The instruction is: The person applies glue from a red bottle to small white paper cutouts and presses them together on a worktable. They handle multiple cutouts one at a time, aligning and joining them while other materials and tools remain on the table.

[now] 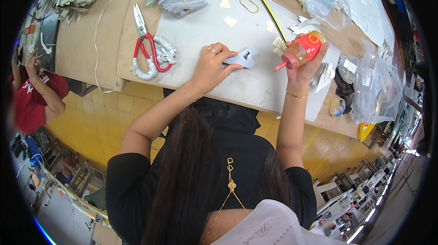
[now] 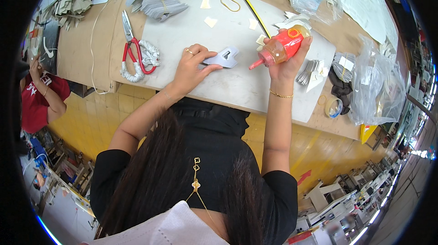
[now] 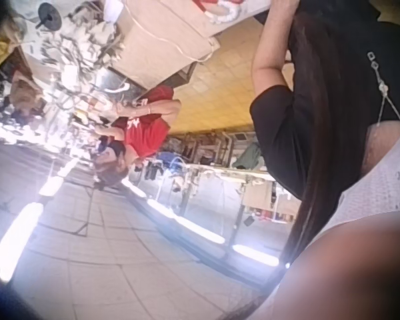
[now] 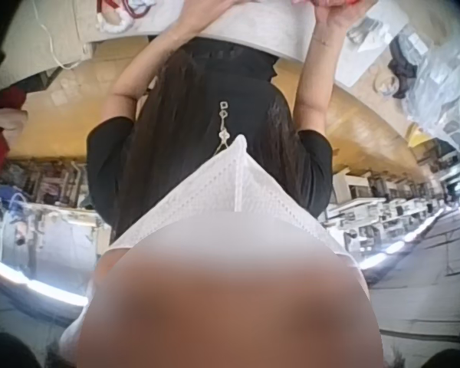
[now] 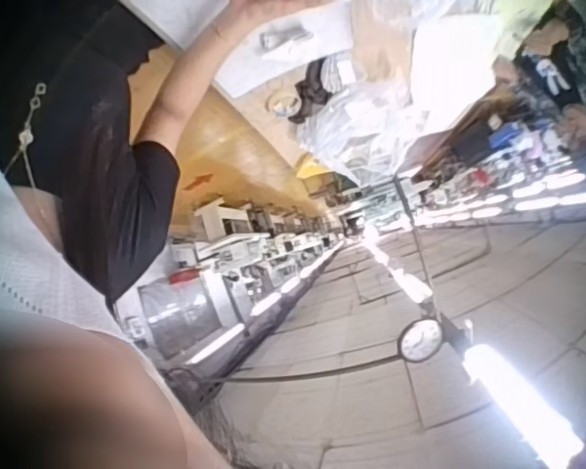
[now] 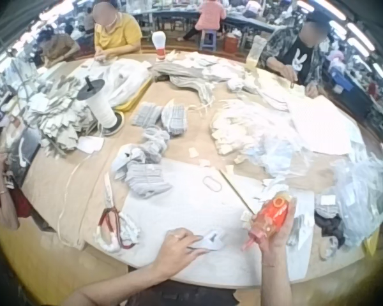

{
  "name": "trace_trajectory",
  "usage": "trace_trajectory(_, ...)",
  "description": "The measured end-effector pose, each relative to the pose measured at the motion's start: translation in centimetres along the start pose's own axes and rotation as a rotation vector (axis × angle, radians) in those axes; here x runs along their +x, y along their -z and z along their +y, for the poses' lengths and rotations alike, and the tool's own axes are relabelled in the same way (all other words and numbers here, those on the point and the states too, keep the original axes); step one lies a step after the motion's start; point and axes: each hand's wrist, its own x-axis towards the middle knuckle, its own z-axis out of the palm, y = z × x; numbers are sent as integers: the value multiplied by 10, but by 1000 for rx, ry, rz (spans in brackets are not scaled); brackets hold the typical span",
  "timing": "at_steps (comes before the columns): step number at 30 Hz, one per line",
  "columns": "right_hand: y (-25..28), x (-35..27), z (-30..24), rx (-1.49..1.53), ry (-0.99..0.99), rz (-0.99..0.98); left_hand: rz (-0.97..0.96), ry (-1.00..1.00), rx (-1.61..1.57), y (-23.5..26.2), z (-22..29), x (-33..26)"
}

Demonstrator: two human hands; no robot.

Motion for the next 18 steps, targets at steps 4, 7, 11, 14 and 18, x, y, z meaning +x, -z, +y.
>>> trace_trajectory(4,15,-6,1,28,-22,23,45,117,-130,8,2,1)
trace_trajectory(7,20,-8,3,52,-31,14,121,141,-144,19,-5,3)
trace_trajectory(11,15,-11,8,-9,9,62,157,141,15,41,-19,7)
trace_trajectory(14,7,-12,15,-111,182,41,160,69,307,45,-23,11)
trace_trajectory(18,1,-7,19,-307,328,-106,131,52,417,37,-12,3)
